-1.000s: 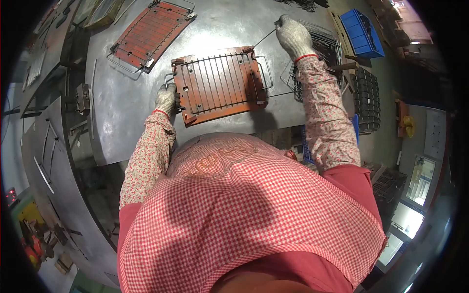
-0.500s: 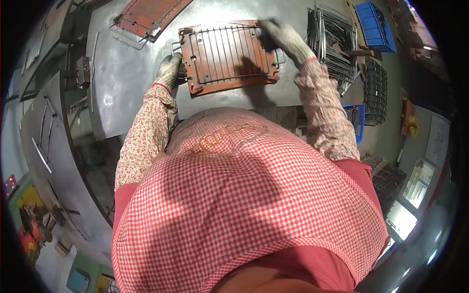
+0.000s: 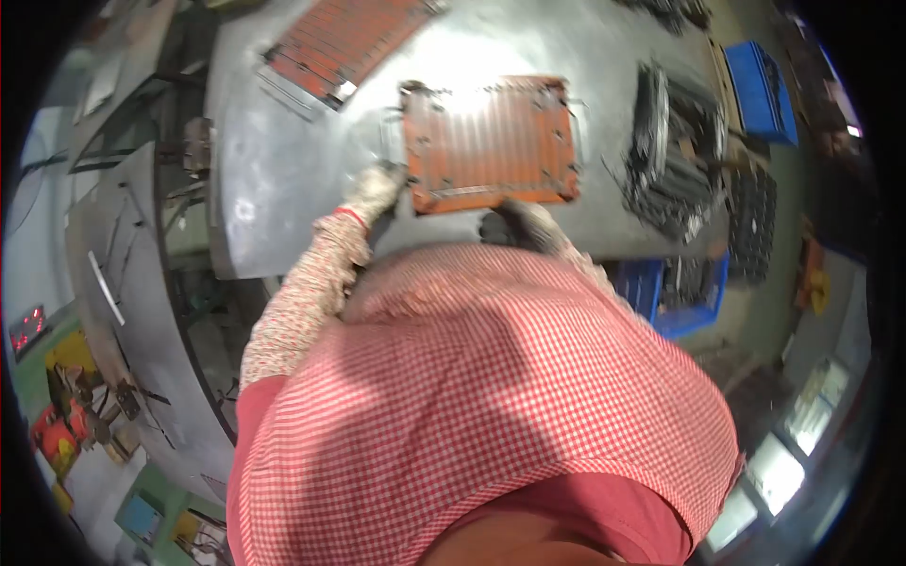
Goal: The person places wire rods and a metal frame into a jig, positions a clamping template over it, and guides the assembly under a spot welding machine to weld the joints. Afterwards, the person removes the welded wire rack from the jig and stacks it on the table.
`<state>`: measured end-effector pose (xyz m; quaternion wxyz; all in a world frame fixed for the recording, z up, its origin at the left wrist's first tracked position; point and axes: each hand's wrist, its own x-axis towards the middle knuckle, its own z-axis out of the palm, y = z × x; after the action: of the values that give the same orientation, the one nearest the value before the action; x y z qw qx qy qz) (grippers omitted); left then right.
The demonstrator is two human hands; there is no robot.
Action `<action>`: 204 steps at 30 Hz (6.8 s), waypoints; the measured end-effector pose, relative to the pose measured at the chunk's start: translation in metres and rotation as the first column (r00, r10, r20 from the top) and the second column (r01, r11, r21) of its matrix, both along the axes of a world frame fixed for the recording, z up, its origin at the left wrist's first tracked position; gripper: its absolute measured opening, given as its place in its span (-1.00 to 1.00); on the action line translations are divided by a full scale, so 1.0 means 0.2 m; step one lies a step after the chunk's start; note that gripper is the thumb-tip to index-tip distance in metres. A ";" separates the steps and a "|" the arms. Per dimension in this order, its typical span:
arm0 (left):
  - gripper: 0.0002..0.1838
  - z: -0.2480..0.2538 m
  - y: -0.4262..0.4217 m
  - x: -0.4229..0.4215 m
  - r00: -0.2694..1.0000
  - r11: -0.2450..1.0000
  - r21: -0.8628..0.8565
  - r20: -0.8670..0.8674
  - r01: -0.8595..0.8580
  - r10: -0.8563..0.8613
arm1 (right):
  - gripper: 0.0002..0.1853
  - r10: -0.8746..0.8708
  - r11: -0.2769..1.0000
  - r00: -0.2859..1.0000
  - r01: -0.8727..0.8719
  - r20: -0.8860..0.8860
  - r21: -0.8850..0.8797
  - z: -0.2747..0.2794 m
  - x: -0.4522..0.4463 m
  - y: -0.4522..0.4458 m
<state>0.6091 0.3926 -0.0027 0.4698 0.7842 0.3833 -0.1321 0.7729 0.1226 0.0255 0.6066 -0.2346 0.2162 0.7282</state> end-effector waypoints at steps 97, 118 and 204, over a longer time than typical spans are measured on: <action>-0.46 0.93 0.29 -2.06 0.192 0.195 -0.007 0.136 -0.981 0.972 | -0.54 0.046 0.872 -0.585 -0.372 0.810 -0.318 0.79 -1.01 1.80; -0.46 1.05 -0.24 -2.31 -0.268 -0.289 0.076 0.209 -0.954 0.940 | -0.30 -0.294 0.358 -0.543 -0.826 0.787 -0.436 0.86 -1.71 2.45; -0.04 0.96 -0.13 -2.35 -0.285 -0.347 0.183 0.296 -0.920 0.912 | -0.29 -0.168 0.542 -0.486 -0.772 0.858 -0.331 0.73 -1.78 2.35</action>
<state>0.1382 0.3658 0.1887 0.2403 0.2250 0.8654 0.3778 0.4173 0.5928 0.1712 0.2159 -0.5591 -0.6909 0.4044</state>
